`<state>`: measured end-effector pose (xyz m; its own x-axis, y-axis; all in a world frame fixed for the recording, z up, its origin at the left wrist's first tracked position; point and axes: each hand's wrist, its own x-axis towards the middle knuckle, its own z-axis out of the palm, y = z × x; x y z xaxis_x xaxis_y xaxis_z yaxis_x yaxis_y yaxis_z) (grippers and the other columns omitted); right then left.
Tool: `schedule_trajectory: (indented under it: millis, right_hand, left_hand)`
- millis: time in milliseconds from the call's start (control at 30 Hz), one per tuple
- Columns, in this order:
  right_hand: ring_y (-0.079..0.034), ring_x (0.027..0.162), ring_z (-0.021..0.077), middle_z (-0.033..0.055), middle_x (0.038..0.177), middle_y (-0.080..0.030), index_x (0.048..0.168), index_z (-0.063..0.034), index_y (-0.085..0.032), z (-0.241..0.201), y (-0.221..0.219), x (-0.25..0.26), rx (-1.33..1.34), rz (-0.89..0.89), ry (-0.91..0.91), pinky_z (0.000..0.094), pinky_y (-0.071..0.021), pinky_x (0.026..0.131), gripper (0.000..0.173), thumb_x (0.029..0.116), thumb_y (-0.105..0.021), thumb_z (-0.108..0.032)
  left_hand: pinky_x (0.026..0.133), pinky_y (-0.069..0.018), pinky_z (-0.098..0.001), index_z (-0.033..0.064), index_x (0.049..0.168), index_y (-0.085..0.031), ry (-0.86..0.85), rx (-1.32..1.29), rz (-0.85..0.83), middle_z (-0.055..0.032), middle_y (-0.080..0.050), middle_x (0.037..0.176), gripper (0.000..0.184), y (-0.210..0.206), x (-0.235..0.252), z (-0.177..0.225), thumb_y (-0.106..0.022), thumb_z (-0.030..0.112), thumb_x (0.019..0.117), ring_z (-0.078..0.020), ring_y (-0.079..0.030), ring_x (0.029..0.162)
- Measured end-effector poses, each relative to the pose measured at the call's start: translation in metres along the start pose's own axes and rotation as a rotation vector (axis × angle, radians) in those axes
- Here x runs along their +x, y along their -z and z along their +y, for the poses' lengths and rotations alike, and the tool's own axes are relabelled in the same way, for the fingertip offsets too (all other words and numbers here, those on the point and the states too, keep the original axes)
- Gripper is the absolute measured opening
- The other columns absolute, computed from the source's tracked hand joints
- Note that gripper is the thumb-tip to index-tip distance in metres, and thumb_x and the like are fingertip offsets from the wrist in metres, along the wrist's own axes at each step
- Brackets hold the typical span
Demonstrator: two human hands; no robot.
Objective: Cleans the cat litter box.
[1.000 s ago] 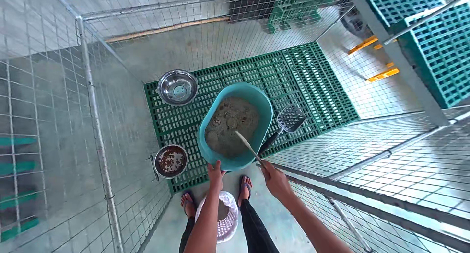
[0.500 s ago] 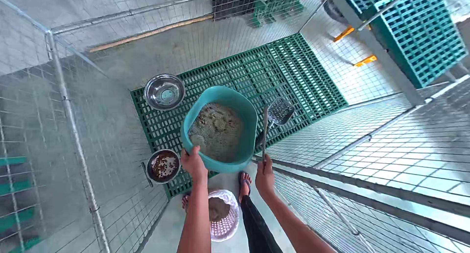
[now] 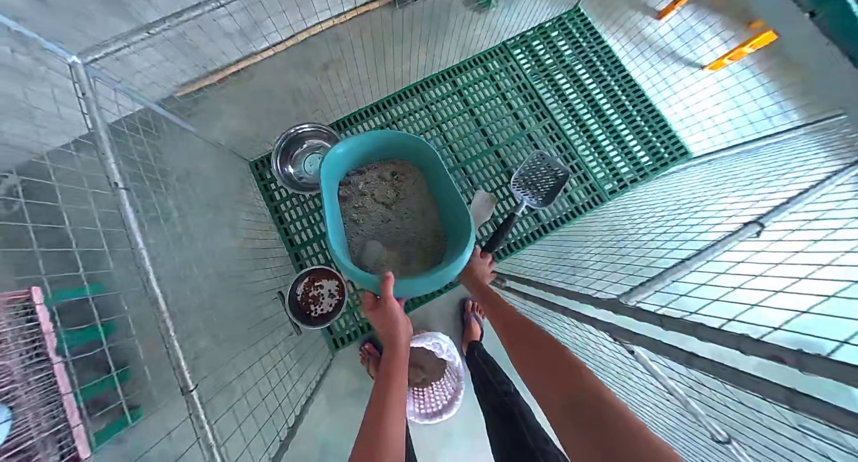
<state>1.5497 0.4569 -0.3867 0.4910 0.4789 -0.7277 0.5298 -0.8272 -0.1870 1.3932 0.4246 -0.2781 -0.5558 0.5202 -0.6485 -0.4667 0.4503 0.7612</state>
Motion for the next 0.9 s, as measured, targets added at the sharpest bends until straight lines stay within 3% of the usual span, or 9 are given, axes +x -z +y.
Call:
schedule_trajectory:
  millis: [67,167,367,500,600,733,767,833,900]
  right_hand:
    - [-0.025,0.153,0.0494,0.0321,0.167,-0.018,0.161,0.0012,-0.027,-0.005,0.01,0.013,0.107,0.131,-0.04,0.0615,-0.0324,0.118,0.067,0.1069,-0.053,-0.027]
    - [-0.035,0.15,0.042,0.0311,0.164,-0.027,0.16,0.0079,-0.016,-0.013,0.026,0.053,0.348,0.232,-0.202,0.0514,-0.0377,0.118,0.079,0.1031,-0.059,-0.025]
    - [-0.053,0.137,0.0368,0.0295,0.148,-0.049,0.152,0.01,-0.033,-0.004,0.044,0.095,0.46,0.205,-0.285,0.0481,-0.0451,0.111,0.064,0.1011,-0.061,-0.017]
    - [-0.059,0.132,0.0333,0.0258,0.14,-0.059,0.152,0.0061,-0.037,-0.029,0.059,0.068,0.566,0.387,-0.15,0.0446,-0.0465,0.11,0.06,0.1048,-0.057,-0.025]
    - [-0.061,0.126,0.0379,0.0283,0.136,-0.06,0.151,0.004,-0.039,-0.048,0.074,0.04,0.615,0.458,0.016,0.0493,-0.0477,0.107,0.056,0.1054,-0.056,-0.023]
    - [-0.069,0.085,0.0354,0.0265,0.111,-0.065,0.157,-0.0044,-0.033,-0.04,0.088,-0.033,0.46,0.237,0.312,0.0534,-0.0576,0.078,0.058,0.1062,-0.054,-0.021]
    - [-0.069,0.085,0.0347,0.0259,0.11,-0.066,0.157,-0.0054,-0.036,-0.03,0.092,-0.053,0.355,0.154,0.365,0.0535,-0.0573,0.078,0.057,0.1059,-0.055,-0.022]
    - [-0.068,0.102,0.0415,0.0281,0.117,-0.068,0.153,-0.0059,-0.046,-0.015,0.104,-0.094,0.123,-0.005,0.406,0.0608,-0.0516,0.09,0.053,0.1041,-0.057,-0.024]
    - [-0.067,0.102,0.0432,0.0281,0.119,-0.067,0.148,-0.0063,-0.052,0.0,0.109,-0.126,-0.039,-0.168,0.36,0.0621,-0.0515,0.09,0.048,0.1043,-0.059,-0.026]
  left_hand:
    - [0.062,-0.059,-0.0283,-0.0048,0.117,-0.054,0.092,0.017,-0.009,-0.0109,-0.064,0.091,0.017,0.012,0.0,-0.012,-0.056,0.007,0.104,-0.0128,-0.067,0.072]
    - [0.063,-0.0589,-0.0289,-0.0057,0.12,-0.053,0.17,0.086,-0.027,-0.0122,-0.064,0.093,0.022,0.029,0.005,-0.037,-0.056,0.009,0.1048,-0.0138,-0.067,0.072]
    - [0.067,-0.0587,-0.031,-0.008,0.126,-0.05,0.3,0.188,-0.038,-0.0181,-0.062,0.101,0.029,0.065,0.031,-0.086,-0.056,0.012,0.1057,-0.0178,-0.066,0.076]
    - [0.07,-0.0585,-0.0302,-0.0089,0.132,-0.047,0.352,0.209,-0.124,-0.0194,-0.061,0.107,0.034,0.073,0.03,-0.107,-0.053,0.013,0.1074,-0.017,-0.066,0.078]
    - [0.075,-0.0569,-0.0305,-0.0092,0.138,-0.041,0.37,0.315,-0.241,-0.0219,-0.06,0.112,0.042,0.079,0.029,-0.113,-0.055,0.014,0.1069,-0.0178,-0.065,0.084]
    - [0.088,-0.0535,-0.0348,-0.0112,0.134,-0.051,0.366,0.609,-0.54,-0.0246,-0.063,0.119,0.037,0.1,0.023,-0.098,-0.055,0.014,0.1067,-0.0224,-0.064,0.099]
    - [0.09,-0.0528,-0.0355,-0.0106,0.134,-0.053,0.343,0.681,-0.6,-0.0248,-0.063,0.12,0.036,0.109,0.019,-0.094,-0.053,0.014,0.1071,-0.023,-0.063,0.1]
    - [0.089,-0.0521,-0.0358,-0.0103,0.132,-0.056,0.291,0.762,-0.631,-0.0243,-0.065,0.117,0.034,0.128,0.01,-0.089,-0.052,0.013,0.1075,-0.0227,-0.063,0.097]
    - [0.088,-0.053,-0.0376,-0.0105,0.133,-0.056,0.283,0.751,-0.563,-0.0249,-0.066,0.114,0.034,0.157,0.002,-0.092,-0.049,0.012,0.1083,-0.0241,-0.064,0.096]
